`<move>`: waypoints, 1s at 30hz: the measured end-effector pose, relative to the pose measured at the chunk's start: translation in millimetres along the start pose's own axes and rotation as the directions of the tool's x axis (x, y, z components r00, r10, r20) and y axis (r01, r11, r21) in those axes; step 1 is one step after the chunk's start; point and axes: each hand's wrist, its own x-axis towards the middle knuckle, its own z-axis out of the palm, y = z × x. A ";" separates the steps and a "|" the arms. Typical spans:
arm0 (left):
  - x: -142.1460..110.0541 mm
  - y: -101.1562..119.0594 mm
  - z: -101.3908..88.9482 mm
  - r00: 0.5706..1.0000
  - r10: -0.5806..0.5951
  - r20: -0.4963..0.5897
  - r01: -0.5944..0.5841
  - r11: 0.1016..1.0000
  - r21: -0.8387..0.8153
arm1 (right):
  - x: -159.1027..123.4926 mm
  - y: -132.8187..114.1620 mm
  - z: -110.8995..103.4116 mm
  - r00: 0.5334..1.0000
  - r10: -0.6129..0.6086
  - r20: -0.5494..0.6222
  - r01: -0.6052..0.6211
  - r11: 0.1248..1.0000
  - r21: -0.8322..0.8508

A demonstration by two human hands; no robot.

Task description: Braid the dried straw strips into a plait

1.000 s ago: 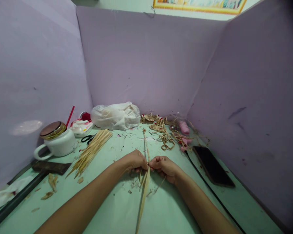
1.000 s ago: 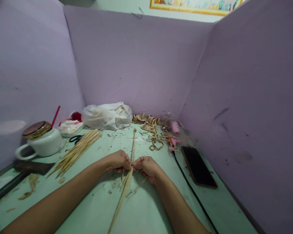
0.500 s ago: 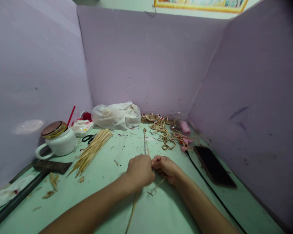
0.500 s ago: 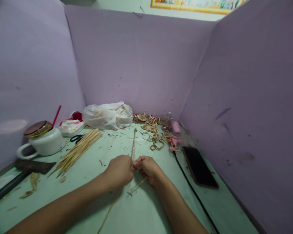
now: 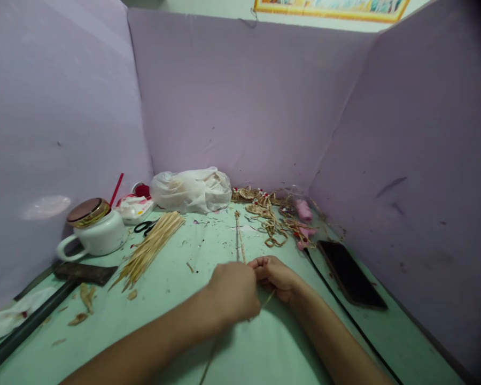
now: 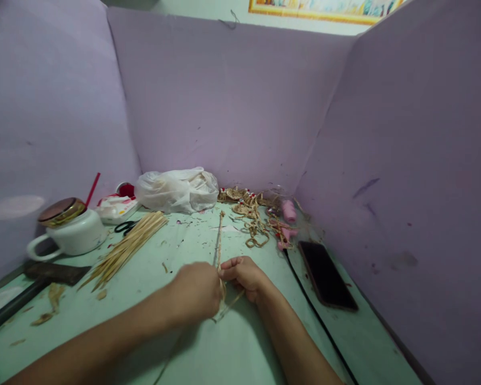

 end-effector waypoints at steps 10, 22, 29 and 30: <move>40.4 -30.9 -10.3 0.921 -0.185 0.342 0.342 0.806 -0.484 | -3.0 -3.6 -0.6 0.999 0.024 0.040 -0.024 1.000 0.008; 43.6 -38.1 -11.6 0.963 -0.130 0.237 0.222 0.880 -0.420 | -4.7 -6.8 3.0 0.983 -0.183 0.007 0.181 0.967 -0.180; 40.5 -29.6 0.4 0.974 -0.205 0.094 0.226 0.883 -0.411 | 4.6 4.9 -2.3 0.940 -0.311 -0.140 0.159 0.762 -0.627; 40.1 -27.8 1.0 0.974 -0.209 0.085 0.225 0.882 -0.414 | 1.7 3.7 -2.1 0.926 -0.342 -0.159 0.147 0.717 -0.682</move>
